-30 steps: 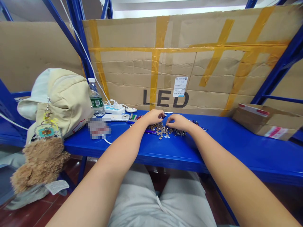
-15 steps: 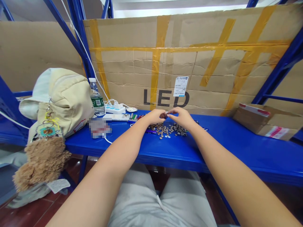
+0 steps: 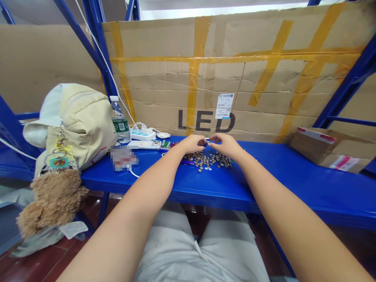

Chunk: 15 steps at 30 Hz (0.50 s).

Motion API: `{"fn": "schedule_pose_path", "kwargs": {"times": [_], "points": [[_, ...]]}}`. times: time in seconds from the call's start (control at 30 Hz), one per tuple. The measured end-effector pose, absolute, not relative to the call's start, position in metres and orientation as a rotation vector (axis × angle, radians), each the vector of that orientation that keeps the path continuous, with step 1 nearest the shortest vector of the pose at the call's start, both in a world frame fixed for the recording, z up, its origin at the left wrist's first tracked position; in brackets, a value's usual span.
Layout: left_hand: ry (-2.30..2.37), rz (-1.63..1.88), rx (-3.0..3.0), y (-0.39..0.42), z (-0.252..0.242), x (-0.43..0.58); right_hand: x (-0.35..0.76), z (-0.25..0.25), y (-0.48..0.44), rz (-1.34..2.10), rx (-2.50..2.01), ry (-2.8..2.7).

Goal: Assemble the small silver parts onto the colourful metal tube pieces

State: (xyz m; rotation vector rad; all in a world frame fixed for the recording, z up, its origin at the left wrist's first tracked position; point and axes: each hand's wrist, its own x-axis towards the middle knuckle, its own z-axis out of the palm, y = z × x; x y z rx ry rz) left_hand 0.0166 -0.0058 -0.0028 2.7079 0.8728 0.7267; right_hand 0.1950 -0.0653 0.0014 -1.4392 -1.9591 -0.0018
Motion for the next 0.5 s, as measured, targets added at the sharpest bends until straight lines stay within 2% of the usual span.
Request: {"fn": "schedule_pose_path", "kwargs": {"times": [0.3,0.5], "points": [[0.927,0.717,2.735,-0.002,-0.004,0.013,0.195,0.019,-0.090,0.379,-1.535,-2.422],[0.919,0.719,2.737,0.000,-0.005,0.013,0.194,0.013,-0.084,0.300,-1.495,-2.456]]}}
